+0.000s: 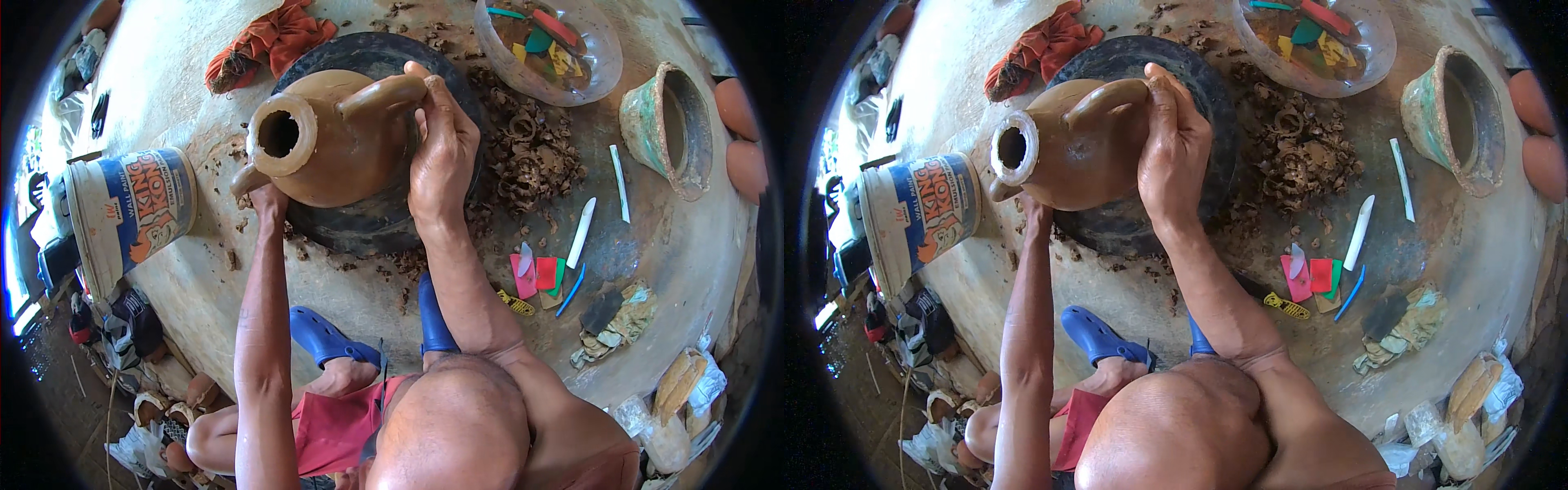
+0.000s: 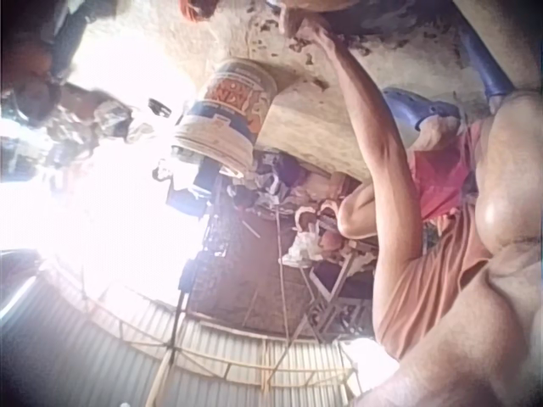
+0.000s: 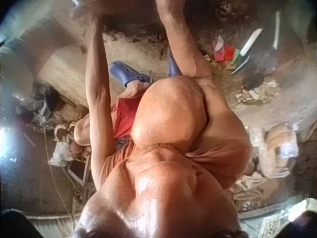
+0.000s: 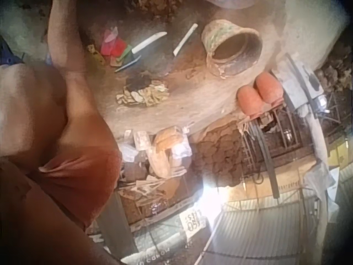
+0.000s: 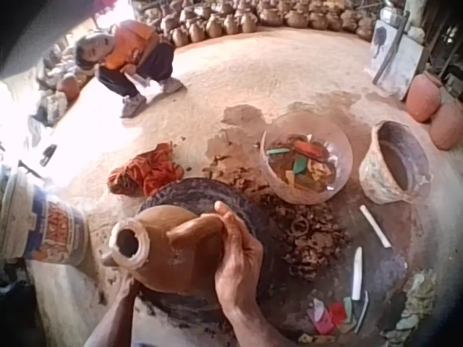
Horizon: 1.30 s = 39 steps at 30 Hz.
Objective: The person shapes the handles of a clay jug by hand while the jug rotates on a pottery wheel.
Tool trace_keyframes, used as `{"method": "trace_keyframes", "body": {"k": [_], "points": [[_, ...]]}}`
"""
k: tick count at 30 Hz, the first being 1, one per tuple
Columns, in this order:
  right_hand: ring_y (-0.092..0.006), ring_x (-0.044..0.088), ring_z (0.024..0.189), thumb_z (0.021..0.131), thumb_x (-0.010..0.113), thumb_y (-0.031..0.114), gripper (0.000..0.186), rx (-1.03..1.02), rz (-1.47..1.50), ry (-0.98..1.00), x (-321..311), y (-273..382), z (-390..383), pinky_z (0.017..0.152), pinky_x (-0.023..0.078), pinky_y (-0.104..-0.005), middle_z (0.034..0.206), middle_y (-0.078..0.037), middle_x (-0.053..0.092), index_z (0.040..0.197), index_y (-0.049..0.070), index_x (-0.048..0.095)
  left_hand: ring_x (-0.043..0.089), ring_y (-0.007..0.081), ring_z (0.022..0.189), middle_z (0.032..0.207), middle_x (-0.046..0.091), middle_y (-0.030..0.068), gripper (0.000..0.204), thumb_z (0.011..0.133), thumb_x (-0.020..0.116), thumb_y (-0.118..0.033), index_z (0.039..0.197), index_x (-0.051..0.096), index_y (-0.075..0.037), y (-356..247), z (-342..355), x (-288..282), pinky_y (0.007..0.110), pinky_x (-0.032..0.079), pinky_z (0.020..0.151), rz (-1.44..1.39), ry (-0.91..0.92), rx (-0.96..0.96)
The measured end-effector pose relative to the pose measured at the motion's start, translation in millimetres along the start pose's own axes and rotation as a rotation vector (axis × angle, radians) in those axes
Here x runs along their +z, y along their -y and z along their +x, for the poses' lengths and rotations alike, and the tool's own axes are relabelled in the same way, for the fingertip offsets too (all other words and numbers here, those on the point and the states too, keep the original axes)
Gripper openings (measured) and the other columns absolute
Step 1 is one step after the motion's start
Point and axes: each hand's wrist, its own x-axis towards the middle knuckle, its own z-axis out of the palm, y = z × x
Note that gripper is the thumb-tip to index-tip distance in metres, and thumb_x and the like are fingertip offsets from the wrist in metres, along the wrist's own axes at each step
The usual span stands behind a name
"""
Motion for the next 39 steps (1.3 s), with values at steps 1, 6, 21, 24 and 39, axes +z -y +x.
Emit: {"method": "trace_keyframes", "body": {"k": [1, 6, 21, 24, 39], "points": [[-0.0157, 0.066, 0.117, 0.115, 0.054, 0.032, 0.046, 0.000, 0.002, 0.001, 0, 1, -1, 0.110, 0.047, -0.0330, 0.121, -0.013, 0.075, 0.134, -0.008, 0.069, 0.063, 0.0325, 0.127, 0.136, 0.069, 0.0191, 0.047, 0.104, 0.066, -0.027, 0.144, 0.058, -0.004, 2, 2, 0, 0.048, 0.049, 0.107, -0.008, 0.001, -0.017], [-0.0150, 0.066, 0.114, 0.115, 0.056, 0.028, 0.042, -0.166, -0.183, 0.074, 3, 9, -9, 0.108, 0.046, -0.0314, 0.122, -0.012, 0.075, 0.132, -0.008, 0.071, 0.063, 0.0327, 0.128, 0.137, 0.069, 0.0192, 0.045, 0.104, 0.066, -0.029, 0.140, 0.063, -0.002, 7, 3, -9, 0.049, 0.049, 0.108, -0.015, 0.012, 0.002], [-0.0280, 0.060, 0.135, 0.112, 0.055, 0.013, 0.036, -0.389, -0.458, 0.005, -4, 16, -17, 0.118, 0.042, -0.0377, 0.144, -0.022, 0.065, 0.140, -0.009, 0.065, 0.063, 0.0334, 0.129, 0.138, 0.069, 0.0201, 0.047, 0.101, 0.068, -0.034, 0.135, 0.066, -0.002, -11, -4, -12, 0.050, 0.048, 0.108, 0.108, 0.040, 0.086], [-0.0398, 0.042, 0.153, 0.112, 0.053, 0.014, 0.046, -0.534, -0.762, 0.112, -5, 21, -33, 0.126, 0.032, -0.0478, 0.162, -0.026, 0.048, 0.153, -0.009, 0.052, 0.063, 0.0341, 0.129, 0.138, 0.069, 0.0204, 0.045, 0.102, 0.067, -0.033, 0.135, 0.066, -0.002, -10, -8, -5, 0.050, 0.048, 0.108, 0.030, 0.004, 0.013], [-0.0584, 0.034, 0.151, 0.102, 0.069, 0.045, 0.069, -0.360, -0.869, 0.283, -21, 23, -34, 0.125, 0.028, -0.0609, 0.158, -0.037, 0.045, 0.132, -0.017, 0.065, 0.065, 0.0318, 0.124, 0.134, 0.070, 0.0186, 0.045, 0.103, 0.066, -0.032, 0.137, 0.063, -0.003, -5, -7, 2, 0.047, 0.050, 0.105, -0.046, -0.045, 0.079]]}}
